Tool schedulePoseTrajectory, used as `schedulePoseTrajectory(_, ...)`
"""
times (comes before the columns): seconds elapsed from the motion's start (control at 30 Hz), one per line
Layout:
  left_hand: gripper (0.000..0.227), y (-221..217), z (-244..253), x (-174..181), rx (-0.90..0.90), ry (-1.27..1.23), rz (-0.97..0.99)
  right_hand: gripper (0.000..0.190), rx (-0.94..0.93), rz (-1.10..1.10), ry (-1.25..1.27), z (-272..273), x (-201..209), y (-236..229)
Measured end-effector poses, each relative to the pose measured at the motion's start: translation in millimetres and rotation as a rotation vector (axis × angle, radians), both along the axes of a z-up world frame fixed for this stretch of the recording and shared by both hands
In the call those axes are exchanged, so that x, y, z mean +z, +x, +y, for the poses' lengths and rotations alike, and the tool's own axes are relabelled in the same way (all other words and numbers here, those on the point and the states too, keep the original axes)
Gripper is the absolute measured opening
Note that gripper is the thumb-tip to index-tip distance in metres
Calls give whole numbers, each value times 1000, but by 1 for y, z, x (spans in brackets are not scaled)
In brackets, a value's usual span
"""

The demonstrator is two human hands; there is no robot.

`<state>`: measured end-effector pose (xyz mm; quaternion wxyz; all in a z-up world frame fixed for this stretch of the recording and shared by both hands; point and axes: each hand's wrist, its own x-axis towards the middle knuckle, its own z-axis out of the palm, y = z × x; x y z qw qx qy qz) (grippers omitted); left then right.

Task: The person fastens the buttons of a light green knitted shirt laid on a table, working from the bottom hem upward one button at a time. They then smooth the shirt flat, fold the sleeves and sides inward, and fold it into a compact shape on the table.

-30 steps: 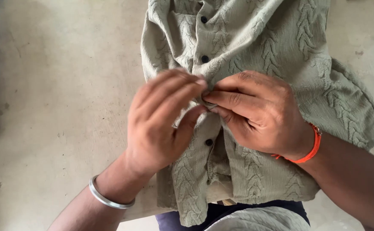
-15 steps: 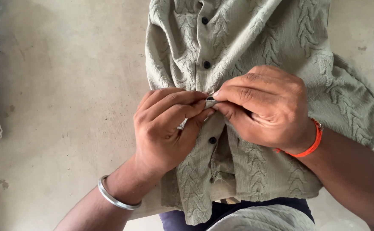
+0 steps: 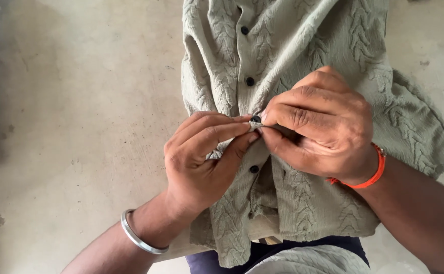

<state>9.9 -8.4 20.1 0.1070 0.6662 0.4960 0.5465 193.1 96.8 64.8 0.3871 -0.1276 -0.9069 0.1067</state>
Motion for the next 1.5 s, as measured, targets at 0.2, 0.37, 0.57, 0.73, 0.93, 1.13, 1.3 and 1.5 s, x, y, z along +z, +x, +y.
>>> schedulePoseTrajectory(0.2,35,2,1,-1,14,-93,91,20,13,-17,66,2,0,-1)
schedulePoseTrajectory(0.37,41,0,3,0,20,-114,157,20,0,-19,57,2,3,-1)
schedulePoseTrajectory(0.57,42,2,3,5,7,-92,279,19,11,-78,206,4,6,-1)
schedulePoseTrajectory(0.73,36,1,3,8,36,-73,400,22,44,-98,271,2,3,-4)
schedulePoseTrajectory(0.93,33,3,8,13,23,-75,422,19,21,-118,312,3,5,-1)
schedulePoseTrajectory(1.13,35,0,12,15,-15,-93,364,20,26,-91,311,6,4,1)
schedulePoseTrajectory(1.3,26,-6,16,7,-10,-119,473,18,11,-176,341,10,-10,5)
schedulePoseTrajectory(1.5,26,-10,12,2,-5,-130,257,18,-23,-123,322,5,5,-4)
